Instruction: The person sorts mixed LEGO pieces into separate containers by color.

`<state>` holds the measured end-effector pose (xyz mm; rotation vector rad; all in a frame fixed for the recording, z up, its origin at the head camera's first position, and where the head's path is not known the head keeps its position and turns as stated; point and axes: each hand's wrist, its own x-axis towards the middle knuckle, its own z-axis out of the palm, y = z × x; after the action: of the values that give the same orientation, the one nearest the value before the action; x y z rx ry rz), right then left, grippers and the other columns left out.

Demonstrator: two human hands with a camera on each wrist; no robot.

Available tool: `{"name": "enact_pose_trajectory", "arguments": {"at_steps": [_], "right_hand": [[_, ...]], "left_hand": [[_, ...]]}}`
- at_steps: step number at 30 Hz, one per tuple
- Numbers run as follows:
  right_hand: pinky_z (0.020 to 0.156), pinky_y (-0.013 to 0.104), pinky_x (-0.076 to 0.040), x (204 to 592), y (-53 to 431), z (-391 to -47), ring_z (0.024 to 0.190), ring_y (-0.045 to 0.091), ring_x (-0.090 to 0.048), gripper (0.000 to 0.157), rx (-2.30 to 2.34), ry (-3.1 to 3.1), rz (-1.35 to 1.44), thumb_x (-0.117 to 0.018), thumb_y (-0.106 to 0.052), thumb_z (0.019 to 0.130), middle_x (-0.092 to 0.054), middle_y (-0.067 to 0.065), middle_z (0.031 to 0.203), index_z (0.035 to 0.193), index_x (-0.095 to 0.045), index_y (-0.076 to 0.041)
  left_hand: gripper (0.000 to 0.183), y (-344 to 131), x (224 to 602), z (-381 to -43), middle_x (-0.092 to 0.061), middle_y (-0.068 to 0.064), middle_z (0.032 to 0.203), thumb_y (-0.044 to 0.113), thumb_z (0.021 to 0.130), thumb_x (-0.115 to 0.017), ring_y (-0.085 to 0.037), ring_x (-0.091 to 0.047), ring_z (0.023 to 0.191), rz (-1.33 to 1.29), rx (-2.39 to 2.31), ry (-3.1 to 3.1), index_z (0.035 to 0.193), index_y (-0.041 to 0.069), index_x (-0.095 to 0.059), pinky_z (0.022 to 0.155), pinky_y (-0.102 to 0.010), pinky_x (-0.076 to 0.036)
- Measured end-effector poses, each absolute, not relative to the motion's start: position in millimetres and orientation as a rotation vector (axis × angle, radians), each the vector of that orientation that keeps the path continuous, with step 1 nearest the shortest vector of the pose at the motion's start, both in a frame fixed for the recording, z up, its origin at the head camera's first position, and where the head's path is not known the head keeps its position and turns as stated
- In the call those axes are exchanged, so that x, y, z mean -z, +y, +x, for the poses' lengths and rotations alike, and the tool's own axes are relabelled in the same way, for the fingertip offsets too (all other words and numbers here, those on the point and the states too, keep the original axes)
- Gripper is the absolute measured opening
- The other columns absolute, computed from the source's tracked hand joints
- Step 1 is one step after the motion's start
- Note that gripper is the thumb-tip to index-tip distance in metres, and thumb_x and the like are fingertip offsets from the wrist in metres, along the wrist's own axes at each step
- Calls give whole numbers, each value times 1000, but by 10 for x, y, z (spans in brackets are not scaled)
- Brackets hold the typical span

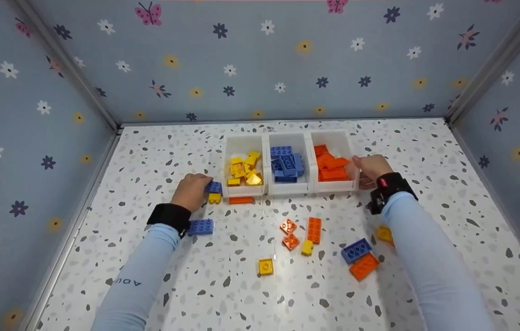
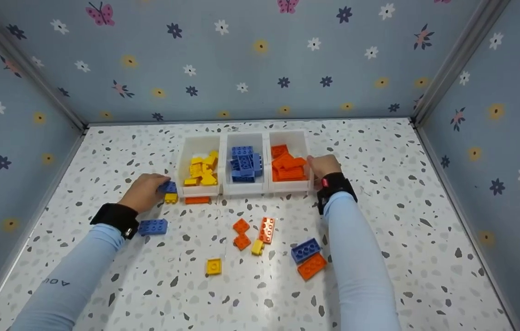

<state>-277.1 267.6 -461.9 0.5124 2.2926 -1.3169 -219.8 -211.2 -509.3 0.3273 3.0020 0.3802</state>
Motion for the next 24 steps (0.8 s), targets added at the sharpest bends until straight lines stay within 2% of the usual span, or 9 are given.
{"name": "enact_pose_trajectory", "arguments": {"at_steps": [3,8,15,20,24], "right_hand": [[83,39,-56,4591,2679,-2760,91,27,-68,65,1310,2297,507,-45,-43,103,-59,28,126,147,-38,4],[78,39,-57,4594,2654,-2761,83,26,-69,66,1311,2301,522,-45,-42,103,-59,30,126,148,-36,5],[72,37,-58,4625,2602,-2801,71,22,-69,63,1308,2354,514,-47,-41,103,-61,30,123,143,-43,7],[74,37,-58,4637,2601,-2794,74,21,-69,59,1277,2369,515,-46,-41,103,-61,25,123,139,-49,6],[75,35,-58,4634,2649,-2790,77,22,-68,59,1272,2358,545,-46,-41,103,-60,25,124,141,-47,5]], "left_hand": [[44,-2103,5100,-2206,-63,-22,123,7,89,-73,-41,-55,113,325,-302,3023,130,-2,-62,100,-52,-41],[43,-2137,5092,-2137,-65,-22,117,18,89,-76,-39,-57,106,319,-283,3028,125,-3,-66,96,-50,-43],[41,-2270,4927,-1979,-62,-27,113,12,87,-77,-42,-54,104,181,-504,3087,121,-8,-65,94,-53,-43],[41,-2316,4744,-1866,-58,-31,113,9,87,-76,-45,-53,104,52,-687,3185,121,-12,-63,91,-55,-43],[41,-2091,4573,-1829,-59,-28,111,10,87,-77,-43,-54,103,108,-771,3259,120,-10,-64,89,-53,-45]]}}
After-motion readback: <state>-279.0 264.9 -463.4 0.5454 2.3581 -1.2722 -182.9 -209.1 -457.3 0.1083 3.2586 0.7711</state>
